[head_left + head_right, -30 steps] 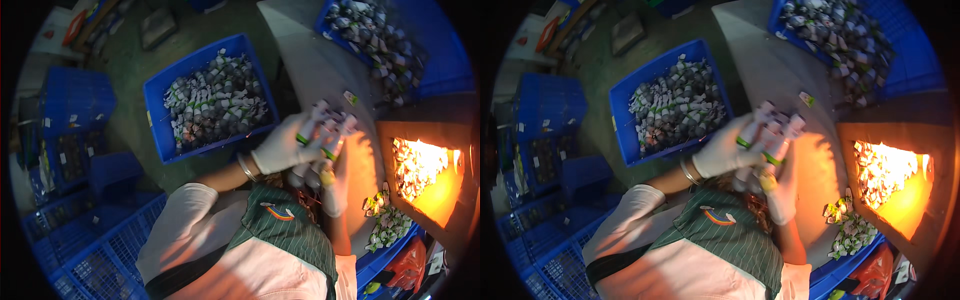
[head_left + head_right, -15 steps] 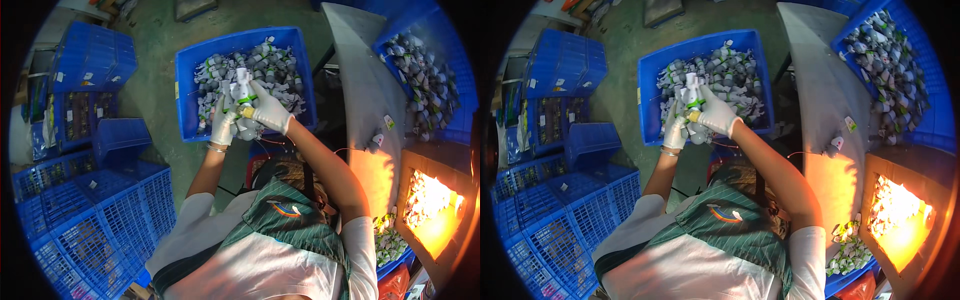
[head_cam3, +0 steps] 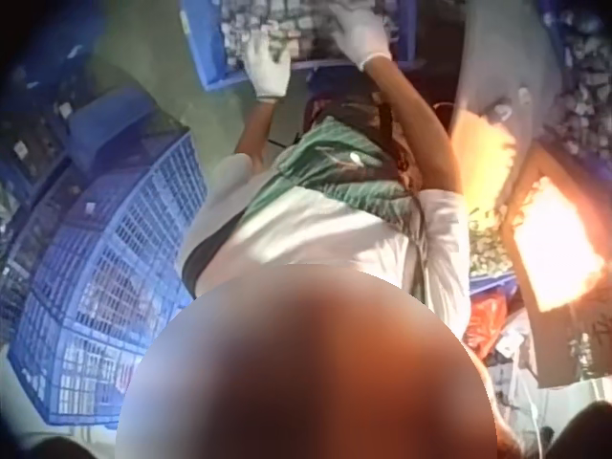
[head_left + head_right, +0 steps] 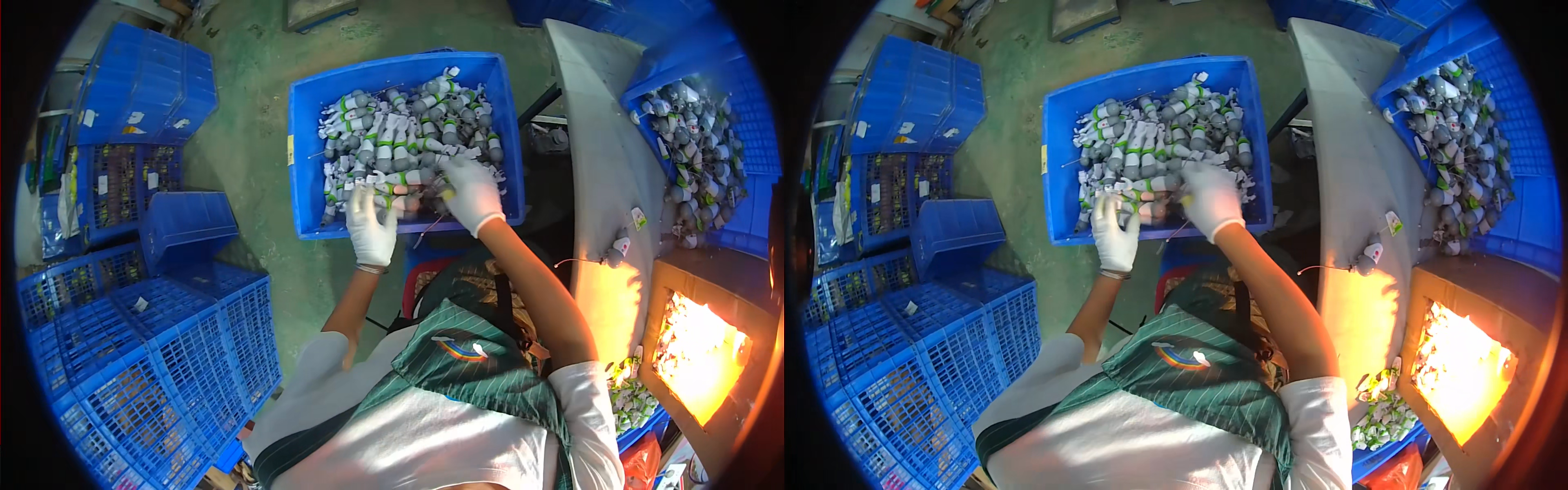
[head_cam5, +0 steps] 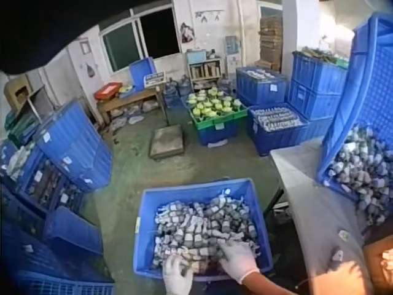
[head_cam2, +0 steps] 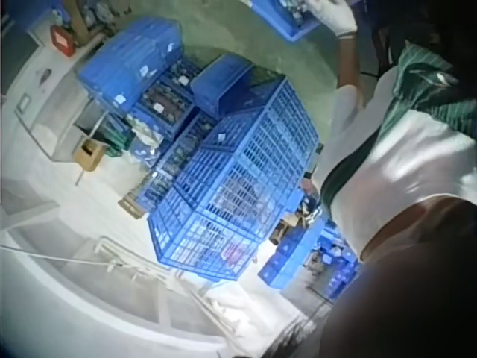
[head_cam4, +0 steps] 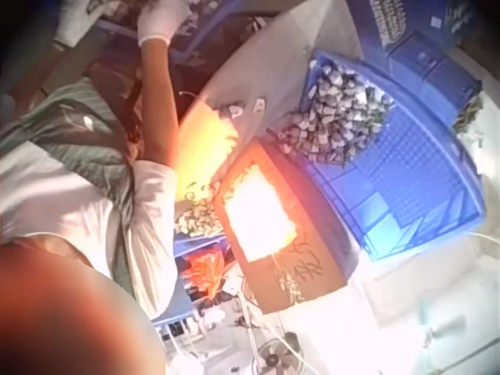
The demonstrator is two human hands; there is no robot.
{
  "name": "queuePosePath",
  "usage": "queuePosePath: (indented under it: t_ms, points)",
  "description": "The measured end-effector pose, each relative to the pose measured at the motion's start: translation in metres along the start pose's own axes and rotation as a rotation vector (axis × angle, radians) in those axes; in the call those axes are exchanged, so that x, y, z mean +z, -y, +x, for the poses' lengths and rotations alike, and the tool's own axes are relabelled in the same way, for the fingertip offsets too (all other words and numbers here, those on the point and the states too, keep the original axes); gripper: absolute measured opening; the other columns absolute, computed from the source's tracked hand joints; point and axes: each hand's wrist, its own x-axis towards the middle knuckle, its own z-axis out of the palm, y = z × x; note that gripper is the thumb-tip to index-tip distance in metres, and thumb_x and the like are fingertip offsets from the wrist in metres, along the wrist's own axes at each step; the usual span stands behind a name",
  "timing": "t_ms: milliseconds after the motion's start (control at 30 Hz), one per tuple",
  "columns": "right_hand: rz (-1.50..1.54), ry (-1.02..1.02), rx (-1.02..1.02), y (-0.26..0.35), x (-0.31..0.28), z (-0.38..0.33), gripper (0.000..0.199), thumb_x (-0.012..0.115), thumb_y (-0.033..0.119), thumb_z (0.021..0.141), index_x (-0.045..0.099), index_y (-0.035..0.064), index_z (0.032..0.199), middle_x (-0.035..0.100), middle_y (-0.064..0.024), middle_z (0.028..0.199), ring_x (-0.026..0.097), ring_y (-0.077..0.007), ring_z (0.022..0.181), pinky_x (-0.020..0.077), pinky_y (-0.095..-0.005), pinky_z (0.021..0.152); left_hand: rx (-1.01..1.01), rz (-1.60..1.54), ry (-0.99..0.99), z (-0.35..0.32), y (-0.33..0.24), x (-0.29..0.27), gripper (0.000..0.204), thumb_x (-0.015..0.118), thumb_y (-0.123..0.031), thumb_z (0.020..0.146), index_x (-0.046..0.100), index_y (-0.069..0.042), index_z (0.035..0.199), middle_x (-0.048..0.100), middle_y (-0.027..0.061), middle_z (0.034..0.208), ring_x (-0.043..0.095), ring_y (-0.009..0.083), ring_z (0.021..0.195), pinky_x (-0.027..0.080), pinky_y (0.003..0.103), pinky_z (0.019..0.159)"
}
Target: Sorting and grouping small white and green toy parts under a bright inspection light.
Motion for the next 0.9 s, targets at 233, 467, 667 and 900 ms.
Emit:
queuePosePath:
  t_ms: [233, 467, 667, 900]
  points:
    - [0.015, -0.169, 0.891, -0.103, 0.022, -0.086, 0.033, 0.065, 0.018, 0.078, 0.060, 0.0071, 0.109, 0.061, -0.0216, 0.112, 0.059, -0.0430, 0.101, 0.0476, -0.0481, 0.086, 0.477, 0.203, 0.715, -0.015, -0.021, 0.040, 0.025, 0.071, -0.021, 0.072, 0.061, -0.009, 0.092, 0.060, 0.0111, 0.087, 0.061, 0.0305, 0.086, 0.049, 0.044, 0.072]
    - [0.049, -0.102, 0.896, -0.080, -0.013, -0.053, 0.025, 0.061, 0.018, 0.073, 0.058, 0.0028, 0.093, 0.065, -0.0242, 0.093, 0.061, -0.0439, 0.091, 0.0486, -0.0488, 0.079, 0.653, 0.275, 0.808, 0.036, -0.027, 0.022, 0.006, 0.065, -0.016, 0.072, 0.064, -0.011, 0.076, 0.062, 0.0103, 0.074, 0.065, 0.0308, 0.076, 0.052, 0.044, 0.066]
    - [0.058, -0.064, 0.875, -0.102, 0.017, -0.092, 0.026, 0.064, 0.021, 0.074, 0.060, 0.0044, 0.093, 0.065, -0.0249, 0.096, 0.061, -0.0435, 0.093, 0.0481, -0.0487, 0.080, 0.652, 0.265, 0.796, -0.005, -0.012, 0.046, 0.003, 0.063, -0.012, 0.072, 0.062, -0.011, 0.075, 0.061, 0.0099, 0.077, 0.064, 0.0311, 0.078, 0.050, 0.044, 0.065]
    - [0.166, -0.220, 0.932, -0.111, -0.012, -0.096, 0.024, 0.066, 0.020, 0.076, 0.066, 0.0075, 0.097, 0.066, -0.0219, 0.095, 0.063, -0.0382, 0.094, 0.0495, -0.0456, 0.081, 0.474, 0.163, 0.713, 0.001, -0.054, 0.039, 0.019, 0.074, -0.020, 0.068, 0.063, -0.009, 0.078, 0.060, 0.0098, 0.080, 0.062, 0.0321, 0.080, 0.050, 0.046, 0.069]
